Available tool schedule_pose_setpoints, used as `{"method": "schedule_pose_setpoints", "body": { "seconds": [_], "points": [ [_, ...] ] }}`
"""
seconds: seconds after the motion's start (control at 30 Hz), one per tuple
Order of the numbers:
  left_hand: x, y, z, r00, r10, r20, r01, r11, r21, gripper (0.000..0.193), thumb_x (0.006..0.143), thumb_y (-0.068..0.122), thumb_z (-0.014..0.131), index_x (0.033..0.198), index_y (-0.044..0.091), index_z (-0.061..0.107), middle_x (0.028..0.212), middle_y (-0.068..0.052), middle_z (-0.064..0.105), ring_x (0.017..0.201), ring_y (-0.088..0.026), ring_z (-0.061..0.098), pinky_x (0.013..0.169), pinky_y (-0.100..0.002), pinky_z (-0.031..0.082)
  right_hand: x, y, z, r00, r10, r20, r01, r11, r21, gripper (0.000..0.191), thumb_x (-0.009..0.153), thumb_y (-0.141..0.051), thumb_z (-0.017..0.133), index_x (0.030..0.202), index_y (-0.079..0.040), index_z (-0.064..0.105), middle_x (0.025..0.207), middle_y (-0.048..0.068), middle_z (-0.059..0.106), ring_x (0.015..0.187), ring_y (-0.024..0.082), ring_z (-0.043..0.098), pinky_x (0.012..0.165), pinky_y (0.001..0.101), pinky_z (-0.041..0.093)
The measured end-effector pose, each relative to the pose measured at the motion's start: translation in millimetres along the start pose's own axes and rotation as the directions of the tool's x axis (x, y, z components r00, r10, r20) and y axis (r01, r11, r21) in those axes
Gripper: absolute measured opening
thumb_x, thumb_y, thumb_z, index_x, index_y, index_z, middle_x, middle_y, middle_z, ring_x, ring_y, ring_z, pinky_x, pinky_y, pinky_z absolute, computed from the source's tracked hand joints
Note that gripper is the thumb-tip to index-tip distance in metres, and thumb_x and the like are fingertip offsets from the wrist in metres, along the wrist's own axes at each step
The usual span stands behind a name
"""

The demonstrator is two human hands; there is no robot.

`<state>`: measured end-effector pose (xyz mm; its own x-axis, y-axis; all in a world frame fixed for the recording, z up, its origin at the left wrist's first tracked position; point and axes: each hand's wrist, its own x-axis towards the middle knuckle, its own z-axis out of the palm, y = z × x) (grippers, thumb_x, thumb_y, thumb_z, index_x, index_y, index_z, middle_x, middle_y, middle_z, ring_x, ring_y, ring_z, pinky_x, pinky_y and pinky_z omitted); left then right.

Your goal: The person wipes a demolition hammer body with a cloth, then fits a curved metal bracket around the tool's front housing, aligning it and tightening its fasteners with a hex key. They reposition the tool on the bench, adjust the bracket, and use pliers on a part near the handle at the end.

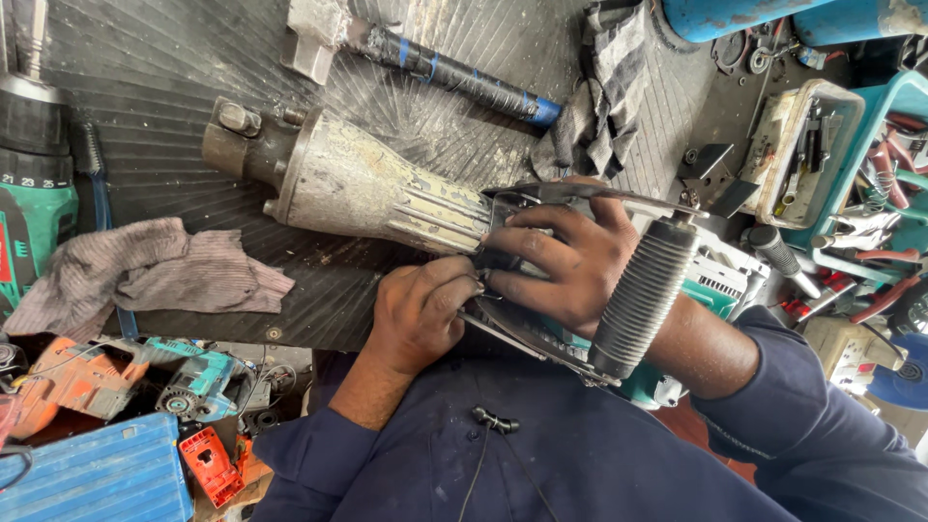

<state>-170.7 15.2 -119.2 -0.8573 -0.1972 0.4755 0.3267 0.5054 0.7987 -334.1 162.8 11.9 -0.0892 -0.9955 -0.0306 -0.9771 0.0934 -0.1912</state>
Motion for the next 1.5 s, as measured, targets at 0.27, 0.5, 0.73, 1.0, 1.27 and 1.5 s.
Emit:
{"method": "schedule_pose_setpoints", "body": {
  "seconds": [0.27,0.5,0.73,1.0,1.27,1.5],
  "points": [
    [0.6,1.1,-1.2,1.000,-0.007,-0.005,0.006,1.000,-0.015,0.045,0.072,-0.006,0.070,0.112,0.011,0.059,0.111,-0.005,0.067,0.081,-0.026,0.069,0.066,-0.039,0.053,2.9,-1.4,1.0,0.998,0.061,0.006,-0.062,0.997,0.055,0.028,0.082,-0.029,0.071,0.110,-0.028,0.077,0.130,0.001,0.067,0.114,0.022,0.065,0.092,0.0519,0.043],
    [1.9,0.5,-0.7,1.000,0.002,-0.025,-0.002,1.000,-0.018,0.046,0.073,-0.007,0.068,0.114,0.012,0.057,0.111,-0.004,0.066,0.086,-0.026,0.070,0.068,-0.038,0.054,2.1,6.9,2.3,0.998,-0.005,-0.065,0.014,0.991,0.136,0.030,0.078,-0.029,0.081,0.107,-0.020,0.076,0.124,0.002,0.068,0.120,0.024,0.064,0.107,0.0610,0.040],
    [1.5,0.2,0.3,1.000,0.002,-0.020,-0.002,1.000,-0.004,0.046,0.075,-0.008,0.068,0.115,0.012,0.055,0.109,-0.005,0.066,0.084,-0.025,0.070,0.065,-0.037,0.053,3.9,18.5,8.8,0.993,-0.082,-0.088,0.104,0.953,0.285,0.021,0.085,-0.026,0.081,0.103,-0.018,0.075,0.114,-0.005,0.071,0.126,0.021,0.063,0.118,0.0704,0.027],
    [3.4,1.5,-0.9,1.000,0.004,-0.028,-0.004,1.000,-0.011,0.048,0.074,-0.007,0.068,0.116,0.011,0.055,0.109,-0.005,0.065,0.086,-0.026,0.069,0.068,-0.039,0.054,3.2,19.3,12.8,0.994,-0.085,-0.065,0.101,0.945,0.311,0.027,0.085,-0.025,0.077,0.111,-0.019,0.076,0.127,0.002,0.068,0.133,0.024,0.057,0.120,0.0692,0.027],
    [3.7,1.4,-0.8,1.000,-0.001,-0.030,0.001,1.000,-0.021,0.047,0.074,-0.008,0.069,0.114,0.012,0.055,0.109,-0.005,0.065,0.085,-0.026,0.069,0.067,-0.038,0.054,5.9,14.5,2.1,0.996,-0.076,-0.043,0.084,0.966,0.246,0.031,0.080,-0.025,0.071,0.110,-0.020,0.078,0.123,0.000,0.067,0.130,0.025,0.058,0.118,0.0671,0.032],
    [1.3,0.3,-0.2,1.000,0.002,-0.028,-0.003,1.000,-0.003,0.047,0.074,-0.007,0.069,0.114,0.012,0.054,0.109,-0.005,0.065,0.085,-0.026,0.070,0.066,-0.038,0.054,13.7,3.5,-0.3,0.999,0.044,-0.028,-0.037,0.977,0.210,0.028,0.083,-0.029,0.077,0.108,-0.018,0.073,0.123,0.005,0.063,0.127,0.026,0.059,0.117,0.0619,0.036]
  ]
}}
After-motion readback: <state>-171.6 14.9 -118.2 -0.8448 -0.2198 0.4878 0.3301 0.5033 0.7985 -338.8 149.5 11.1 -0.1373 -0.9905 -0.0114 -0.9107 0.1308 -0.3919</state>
